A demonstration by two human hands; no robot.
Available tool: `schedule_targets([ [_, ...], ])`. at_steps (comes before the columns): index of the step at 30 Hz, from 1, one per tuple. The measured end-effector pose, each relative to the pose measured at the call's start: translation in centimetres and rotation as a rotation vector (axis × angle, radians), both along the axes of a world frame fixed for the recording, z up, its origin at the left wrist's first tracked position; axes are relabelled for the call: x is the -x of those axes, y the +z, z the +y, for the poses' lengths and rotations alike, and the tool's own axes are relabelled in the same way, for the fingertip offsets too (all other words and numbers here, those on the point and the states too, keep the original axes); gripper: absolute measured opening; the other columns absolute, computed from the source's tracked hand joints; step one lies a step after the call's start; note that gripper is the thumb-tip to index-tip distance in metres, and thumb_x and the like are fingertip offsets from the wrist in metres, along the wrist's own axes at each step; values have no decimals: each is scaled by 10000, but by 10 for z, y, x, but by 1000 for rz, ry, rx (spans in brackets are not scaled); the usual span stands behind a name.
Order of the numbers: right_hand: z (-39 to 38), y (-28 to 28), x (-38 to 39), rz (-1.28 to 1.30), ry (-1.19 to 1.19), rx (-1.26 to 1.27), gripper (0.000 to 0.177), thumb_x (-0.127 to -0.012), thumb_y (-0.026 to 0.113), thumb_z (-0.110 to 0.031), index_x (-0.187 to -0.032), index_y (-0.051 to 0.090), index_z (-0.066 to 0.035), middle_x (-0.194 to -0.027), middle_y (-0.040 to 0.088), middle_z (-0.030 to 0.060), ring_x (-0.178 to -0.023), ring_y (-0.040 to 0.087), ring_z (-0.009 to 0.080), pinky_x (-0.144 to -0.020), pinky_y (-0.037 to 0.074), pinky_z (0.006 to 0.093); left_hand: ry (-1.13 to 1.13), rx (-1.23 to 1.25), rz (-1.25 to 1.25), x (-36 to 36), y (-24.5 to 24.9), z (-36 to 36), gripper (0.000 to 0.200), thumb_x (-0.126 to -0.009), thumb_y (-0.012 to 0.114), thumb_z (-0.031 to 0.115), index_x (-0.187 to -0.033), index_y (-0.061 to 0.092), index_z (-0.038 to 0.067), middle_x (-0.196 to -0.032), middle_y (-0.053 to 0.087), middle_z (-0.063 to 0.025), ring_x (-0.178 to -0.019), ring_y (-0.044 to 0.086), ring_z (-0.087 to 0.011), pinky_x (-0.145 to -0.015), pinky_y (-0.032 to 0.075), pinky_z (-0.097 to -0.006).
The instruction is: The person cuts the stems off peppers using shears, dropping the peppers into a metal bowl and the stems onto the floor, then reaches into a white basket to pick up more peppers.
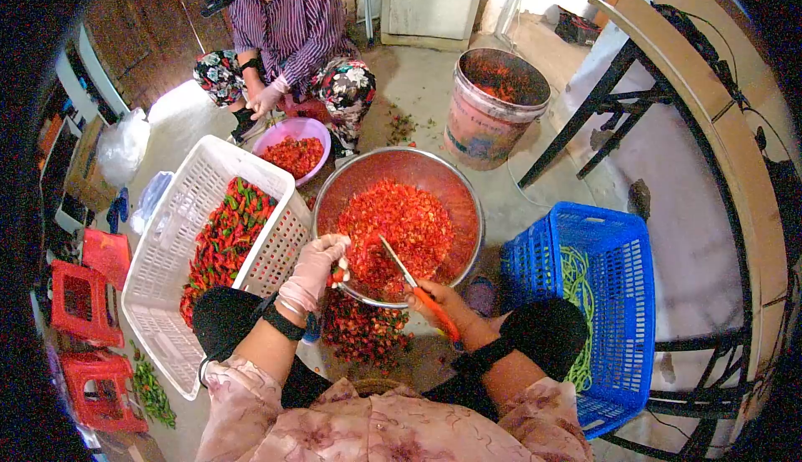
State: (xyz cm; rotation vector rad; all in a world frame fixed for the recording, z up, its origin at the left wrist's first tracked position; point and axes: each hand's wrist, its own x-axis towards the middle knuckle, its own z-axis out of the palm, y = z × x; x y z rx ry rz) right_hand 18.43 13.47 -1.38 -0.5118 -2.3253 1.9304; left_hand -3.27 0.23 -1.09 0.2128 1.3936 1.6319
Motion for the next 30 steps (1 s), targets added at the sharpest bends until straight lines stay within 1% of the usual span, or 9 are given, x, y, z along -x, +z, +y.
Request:
schedule_targets([
  [2,0,15,-3,-217,-54,617,330,-877,493,-308,-1092,463,-60,-659,456,-13,-507,450,82,-474,394,204,-45,-14,149,-6,-5,0,290,-765,643,104,-1034,550,45,-582,495,18,-461,454,-53,-413,371,-191],
  [4,-5,14,-4,-223,-26,703,353,-890,451,-336,-1106,447,-56,-652,438,-13,-492,430,79,-456,375,204,-142,-110,309,-15,-7,4,468,-763,630,49,-1205,480,67,-606,495,27,-470,447,-43,-425,374,-192],
  [6,-9,17,-4,-231,0,790,379,-903,408,-363,-1120,430,-52,-644,421,-14,-476,411,76,-438,355,203,-127,-121,274,-20,1,8,448,-781,616,67,-1208,481,76,-621,491,36,-472,437,-38,-435,373,-187],
  [10,-10,15,-6,-197,54,740,319,-899,434,-313,-1093,461,-61,-627,444,-26,-501,431,61,-448,358,182,-43,-109,237,-14,-20,13,287,-819,582,119,-1099,544,72,-613,479,42,-450,431,-46,-410,374,-190],
  [12,-9,13,-8,-186,76,780,326,-897,435,-321,-1095,459,-62,-633,446,-26,-509,431,62,-450,352,183,25,93,144,-8,-21,12,210,-865,512,150,-1042,539,41,-799,589,-13,-602,521,-69,-458,452,-206],
  [18,2,32,-11,-151,119,541,412,-882,461,-366,-1148,431,-54,-739,436,-17,-609,433,63,-523,365,195,-67,19,-16,-5,-3,7,168,-891,464,223,-873,517,64,-679,611,-81,-435,513,-110,-362,375,-205],
  [21,0,44,1,-75,-62,125,472,-792,618,-222,-1155,414,0,-809,508,44,-753,510,152,-668,424,261,-158,47,-57,-10,5,8,176,-847,549,208,-869,587,38,-719,608,-54,-482,548,-121,-367,396,-210],
  [24,7,15,1,-66,81,-277,499,-766,646,-244,-1147,424,-12,-828,505,91,-768,510,167,-670,424,293,-241,73,-154,-9,8,5,171,-845,550,210,-862,595,45,-695,601,-47,-481,544,-114,-367,395,-206],
  [30,3,17,6,-35,130,-472,599,-713,712,-212,-1165,413,43,-951,524,126,-854,481,156,-767,419,276,-442,95,-235,-13,9,7,196,-844,545,236,-855,602,49,-672,593,-47,-465,553,-129,-328,360,-199],
])
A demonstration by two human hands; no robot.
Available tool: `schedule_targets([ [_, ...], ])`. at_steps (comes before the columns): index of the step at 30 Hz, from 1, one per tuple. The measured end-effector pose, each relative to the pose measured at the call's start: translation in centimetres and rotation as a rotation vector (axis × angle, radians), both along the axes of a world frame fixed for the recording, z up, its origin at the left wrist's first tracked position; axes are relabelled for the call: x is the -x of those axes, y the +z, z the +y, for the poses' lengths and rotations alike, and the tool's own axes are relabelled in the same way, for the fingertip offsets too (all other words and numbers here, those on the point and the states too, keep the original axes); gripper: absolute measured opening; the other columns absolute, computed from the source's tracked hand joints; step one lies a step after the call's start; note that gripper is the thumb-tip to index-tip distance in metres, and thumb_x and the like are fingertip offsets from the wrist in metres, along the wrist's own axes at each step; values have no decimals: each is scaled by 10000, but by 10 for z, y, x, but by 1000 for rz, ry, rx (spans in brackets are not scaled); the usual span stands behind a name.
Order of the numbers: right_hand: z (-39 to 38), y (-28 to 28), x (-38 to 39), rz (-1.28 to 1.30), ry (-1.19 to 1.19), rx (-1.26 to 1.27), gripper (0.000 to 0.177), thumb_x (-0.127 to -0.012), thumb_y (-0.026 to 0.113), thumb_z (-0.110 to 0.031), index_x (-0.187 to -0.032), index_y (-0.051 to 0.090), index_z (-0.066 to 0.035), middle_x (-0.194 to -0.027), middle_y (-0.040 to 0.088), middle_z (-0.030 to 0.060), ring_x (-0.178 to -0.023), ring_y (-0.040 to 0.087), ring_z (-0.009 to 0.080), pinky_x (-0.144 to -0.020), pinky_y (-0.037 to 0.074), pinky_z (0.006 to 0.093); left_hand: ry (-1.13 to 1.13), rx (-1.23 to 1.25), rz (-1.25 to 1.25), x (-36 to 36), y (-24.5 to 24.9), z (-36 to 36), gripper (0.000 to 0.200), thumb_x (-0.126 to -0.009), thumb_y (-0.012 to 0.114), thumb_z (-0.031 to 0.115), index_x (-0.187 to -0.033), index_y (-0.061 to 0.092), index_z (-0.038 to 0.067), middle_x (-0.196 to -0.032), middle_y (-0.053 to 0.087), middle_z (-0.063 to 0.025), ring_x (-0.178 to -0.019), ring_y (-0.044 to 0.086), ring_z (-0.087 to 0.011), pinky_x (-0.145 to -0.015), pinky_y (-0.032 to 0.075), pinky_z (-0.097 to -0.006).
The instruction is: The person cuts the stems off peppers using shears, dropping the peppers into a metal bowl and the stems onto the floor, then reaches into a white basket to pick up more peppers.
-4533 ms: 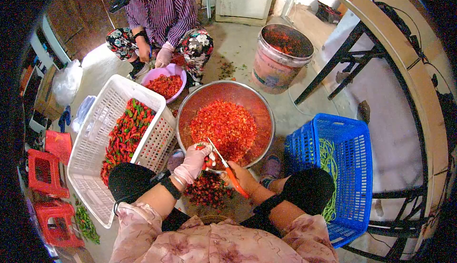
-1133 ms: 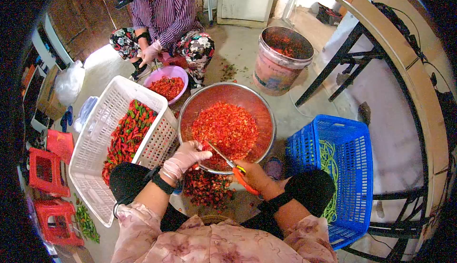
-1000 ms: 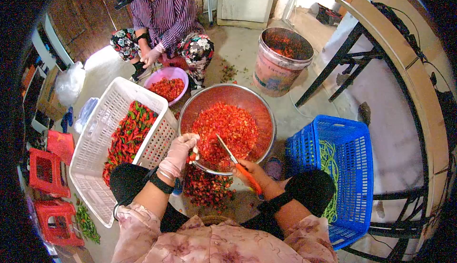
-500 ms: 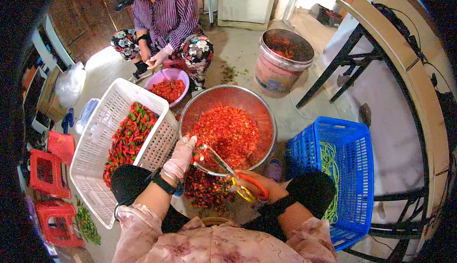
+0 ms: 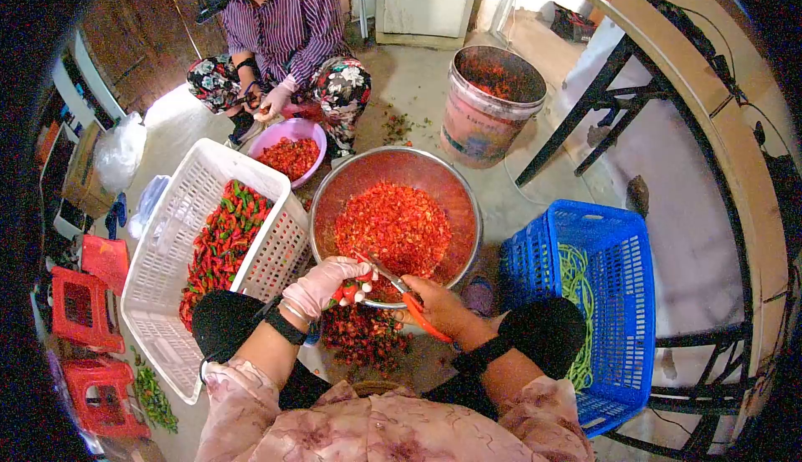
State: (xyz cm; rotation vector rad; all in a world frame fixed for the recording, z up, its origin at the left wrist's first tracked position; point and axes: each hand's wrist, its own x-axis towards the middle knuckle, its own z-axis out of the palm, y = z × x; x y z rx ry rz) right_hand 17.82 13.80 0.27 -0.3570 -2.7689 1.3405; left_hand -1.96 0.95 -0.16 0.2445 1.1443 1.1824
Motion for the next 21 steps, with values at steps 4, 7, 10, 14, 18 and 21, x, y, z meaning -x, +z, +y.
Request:
schedule_targets([
  [4,-3,-10,1,113,-36,113,453,-728,679,-314,-1025,477,-38,-764,556,132,-701,551,283,-625,429,358,-43,2,18,-2,0,0,180,-841,552,222,-854,596,48,-682,595,-47,-483,560,-135,-328,359,-204],
  [7,-5,-4,1,-8,-109,90,475,-725,676,-356,-1012,479,-34,-737,551,155,-680,558,301,-611,430,371,43,-10,-35,-2,1,-3,130,-811,589,161,-859,591,41,-690,602,-56,-490,547,-128,-350,380,-215],
  [10,-10,-3,2,-19,-190,62,496,-719,675,-386,-1000,489,-22,-728,564,176,-685,572,328,-608,438,380,94,-4,-28,-4,-1,-4,138,-811,595,167,-843,589,33,-692,601,-64,-500,549,-126,-344,376,-223],
  [14,-14,-17,0,-35,-259,19,492,-713,674,-401,-977,510,-19,-768,583,198,-740,585,350,-627,450,385,86,84,116,-11,-13,-2,159,-829,573,180,-838,577,20,-680,590,-69,-476,541,-138,-364,406,-236],
  [18,-8,-30,-4,-115,-239,-2,492,-727,661,-401,-999,501,-23,-793,582,203,-750,585,353,-635,451,388,150,100,104,-13,-44,3,159,-832,569,175,-801,582,20,-636,578,-63,-466,533,-144,-376,415,-244],
  [21,-5,-53,-5,-107,-261,189,498,-739,654,-392,-1032,480,-29,-798,577,197,-740,581,356,-639,449,393,158,93,102,-14,-43,3,156,-830,572,172,-788,585,22,-623,577,-57,-461,529,-144,-382,417,-242],
])
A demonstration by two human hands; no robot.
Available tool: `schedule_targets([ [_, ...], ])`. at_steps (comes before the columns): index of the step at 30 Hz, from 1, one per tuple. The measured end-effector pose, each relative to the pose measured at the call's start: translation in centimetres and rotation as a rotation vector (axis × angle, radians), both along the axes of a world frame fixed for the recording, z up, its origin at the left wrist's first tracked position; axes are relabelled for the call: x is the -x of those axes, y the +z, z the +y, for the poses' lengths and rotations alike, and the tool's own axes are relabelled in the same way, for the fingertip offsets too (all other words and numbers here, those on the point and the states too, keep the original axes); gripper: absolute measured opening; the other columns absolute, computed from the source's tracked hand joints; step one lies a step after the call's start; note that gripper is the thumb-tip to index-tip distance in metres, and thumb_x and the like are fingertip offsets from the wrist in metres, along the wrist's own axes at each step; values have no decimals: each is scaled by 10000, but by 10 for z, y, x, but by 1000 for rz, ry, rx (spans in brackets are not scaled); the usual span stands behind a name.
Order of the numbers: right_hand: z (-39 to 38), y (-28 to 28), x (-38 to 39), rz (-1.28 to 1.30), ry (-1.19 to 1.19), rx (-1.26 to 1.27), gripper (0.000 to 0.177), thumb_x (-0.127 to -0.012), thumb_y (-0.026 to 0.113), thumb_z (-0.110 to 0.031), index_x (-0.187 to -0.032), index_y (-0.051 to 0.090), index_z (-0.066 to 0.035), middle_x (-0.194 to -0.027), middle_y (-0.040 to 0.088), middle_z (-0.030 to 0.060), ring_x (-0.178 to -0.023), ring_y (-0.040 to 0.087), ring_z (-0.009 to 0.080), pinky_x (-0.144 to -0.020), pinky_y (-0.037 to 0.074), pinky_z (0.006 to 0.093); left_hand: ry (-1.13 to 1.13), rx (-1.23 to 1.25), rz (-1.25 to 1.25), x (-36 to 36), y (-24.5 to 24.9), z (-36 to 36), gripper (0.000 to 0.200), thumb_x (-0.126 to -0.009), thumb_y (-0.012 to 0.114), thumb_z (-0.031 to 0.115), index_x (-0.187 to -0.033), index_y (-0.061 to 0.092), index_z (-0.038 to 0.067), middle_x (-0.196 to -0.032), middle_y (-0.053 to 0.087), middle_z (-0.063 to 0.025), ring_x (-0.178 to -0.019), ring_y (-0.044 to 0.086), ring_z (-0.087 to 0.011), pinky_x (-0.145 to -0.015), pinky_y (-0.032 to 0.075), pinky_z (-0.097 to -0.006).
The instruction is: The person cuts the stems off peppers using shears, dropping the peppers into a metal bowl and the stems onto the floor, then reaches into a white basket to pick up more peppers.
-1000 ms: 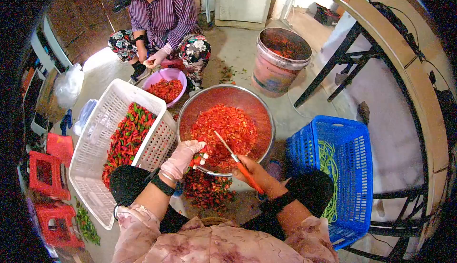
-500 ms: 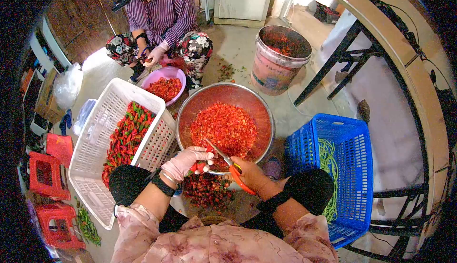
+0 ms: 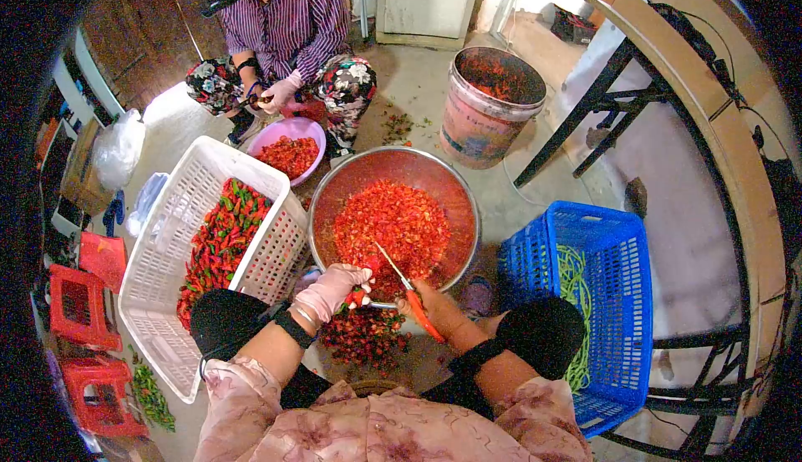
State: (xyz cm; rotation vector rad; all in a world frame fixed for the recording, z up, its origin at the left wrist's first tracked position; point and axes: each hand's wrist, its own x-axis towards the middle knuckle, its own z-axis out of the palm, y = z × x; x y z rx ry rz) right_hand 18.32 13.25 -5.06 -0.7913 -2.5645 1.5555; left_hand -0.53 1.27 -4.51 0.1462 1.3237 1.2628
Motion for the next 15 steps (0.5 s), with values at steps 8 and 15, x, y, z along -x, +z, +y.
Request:
schedule_targets([
  [8,-7,16,2,-70,43,-107,553,-746,639,-427,-1079,462,-24,-785,579,174,-711,582,315,-632,450,379,-45,15,-32,-2,6,-1,135,-826,575,165,-794,588,34,-644,590,-61,-467,533,-143,-383,414,-240],
  [15,0,16,2,-126,76,-24,591,-733,638,-453,-1093,482,-11,-829,588,222,-780,589,360,-658,455,390,45,-33,-80,-4,2,0,122,-828,568,138,-786,588,26,-647,588,-70,-486,545,-159,-398,426,-249],
])
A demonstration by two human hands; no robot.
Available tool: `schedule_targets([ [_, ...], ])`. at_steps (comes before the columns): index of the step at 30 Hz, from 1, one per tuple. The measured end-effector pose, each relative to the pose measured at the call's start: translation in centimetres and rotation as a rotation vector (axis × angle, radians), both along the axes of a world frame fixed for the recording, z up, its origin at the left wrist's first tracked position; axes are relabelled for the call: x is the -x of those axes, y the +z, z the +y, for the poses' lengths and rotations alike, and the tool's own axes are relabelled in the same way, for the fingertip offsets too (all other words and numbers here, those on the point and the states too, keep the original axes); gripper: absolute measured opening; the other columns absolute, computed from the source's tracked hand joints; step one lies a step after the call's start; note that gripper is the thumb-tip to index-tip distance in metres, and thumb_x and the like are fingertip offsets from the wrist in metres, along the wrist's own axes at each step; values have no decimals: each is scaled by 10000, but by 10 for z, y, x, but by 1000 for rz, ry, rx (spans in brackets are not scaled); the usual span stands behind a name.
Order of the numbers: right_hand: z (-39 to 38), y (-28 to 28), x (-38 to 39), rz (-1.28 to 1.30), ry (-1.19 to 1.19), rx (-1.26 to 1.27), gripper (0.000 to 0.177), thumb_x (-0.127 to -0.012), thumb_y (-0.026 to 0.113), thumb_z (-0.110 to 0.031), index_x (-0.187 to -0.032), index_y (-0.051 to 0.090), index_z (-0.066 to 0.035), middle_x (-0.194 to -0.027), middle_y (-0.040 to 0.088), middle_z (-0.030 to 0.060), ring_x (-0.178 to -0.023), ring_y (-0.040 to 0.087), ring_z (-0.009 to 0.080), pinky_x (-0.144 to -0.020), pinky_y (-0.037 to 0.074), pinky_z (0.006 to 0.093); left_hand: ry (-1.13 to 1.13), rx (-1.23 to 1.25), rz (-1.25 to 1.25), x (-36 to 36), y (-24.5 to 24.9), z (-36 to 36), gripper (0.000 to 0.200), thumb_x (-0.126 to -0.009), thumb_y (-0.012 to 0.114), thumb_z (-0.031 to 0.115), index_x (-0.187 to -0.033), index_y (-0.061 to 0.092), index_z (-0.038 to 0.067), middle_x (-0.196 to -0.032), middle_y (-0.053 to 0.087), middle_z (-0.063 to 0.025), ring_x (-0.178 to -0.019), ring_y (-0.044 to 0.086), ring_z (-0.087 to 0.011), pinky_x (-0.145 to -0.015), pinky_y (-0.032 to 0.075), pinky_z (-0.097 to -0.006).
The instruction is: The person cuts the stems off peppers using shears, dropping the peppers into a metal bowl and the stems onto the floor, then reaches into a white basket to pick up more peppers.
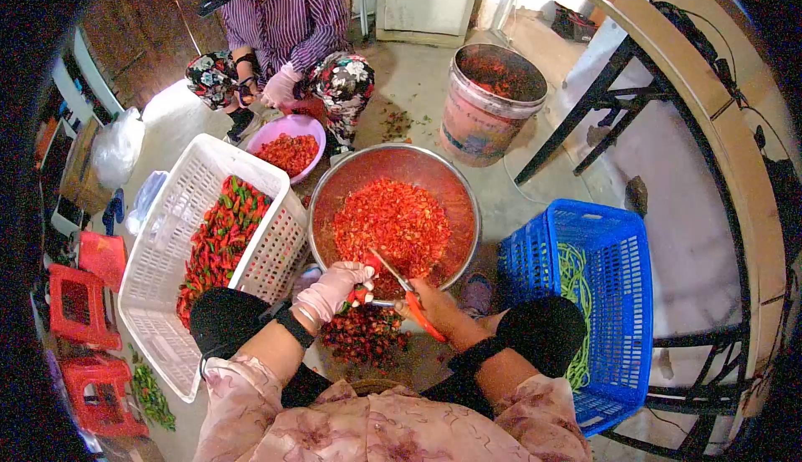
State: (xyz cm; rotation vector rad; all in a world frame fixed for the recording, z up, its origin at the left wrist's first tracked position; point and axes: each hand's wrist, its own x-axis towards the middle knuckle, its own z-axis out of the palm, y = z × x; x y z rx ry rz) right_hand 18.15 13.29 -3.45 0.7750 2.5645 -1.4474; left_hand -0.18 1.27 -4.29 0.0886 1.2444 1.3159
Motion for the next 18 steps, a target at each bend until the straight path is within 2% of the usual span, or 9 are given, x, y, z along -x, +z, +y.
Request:
schedule_targets([
  [2,-1,-8,-3,20,11,-49,575,-735,640,-441,-1085,485,-11,-836,590,215,-783,593,351,-656,456,385,-70,-34,84,0,-7,2,106,-827,565,114,-774,581,23,-646,583,-79,-495,550,-176,-417,445,-262],
  [6,0,-7,-4,84,34,-140,531,-748,636,-413,-1059,490,-9,-831,593,202,-774,601,328,-655,457,378,-17,-10,13,1,-8,3,104,-822,568,98,-757,574,17,-632,576,-85,-500,551,-186,-431,460,-277],
  [9,-4,4,-1,84,-47,-63,523,-750,635,-412,-1058,495,-13,-833,591,206,-781,596,342,-656,452,394,-4,-34,30,4,-19,0,120,-817,581,109,-778,572,-4,-646,575,-88,-504,531,-159,-447,446,-276],
  [12,0,-2,-1,41,27,52,518,-742,638,-423,-1047,506,-26,-830,591,208,-783,594,347,-658,454,396,-47,-65,62,5,-17,0,114,-816,581,108,-785,574,-1,-645,576,-87,-500,532,-161,-449,447,-274],
  [15,-3,7,-2,34,72,-4,538,-735,642,-435,-1047,506,-18,-837,595,206,-787,593,347,-662,456,388,-61,-32,113,1,-7,1,116,-817,582,111,-774,575,4,-641,574,-85,-499,533,-160,-442,438,-267],
  [18,-3,3,-3,56,49,-66,583,-726,644,-451,-1075,495,-9,-855,593,217,-810,588,357,-687,455,388,23,3,72,-1,1,2,142,-818,582,117,-726,570,9,-601,560,-66,-493,531,-148,-436,424,-253],
])
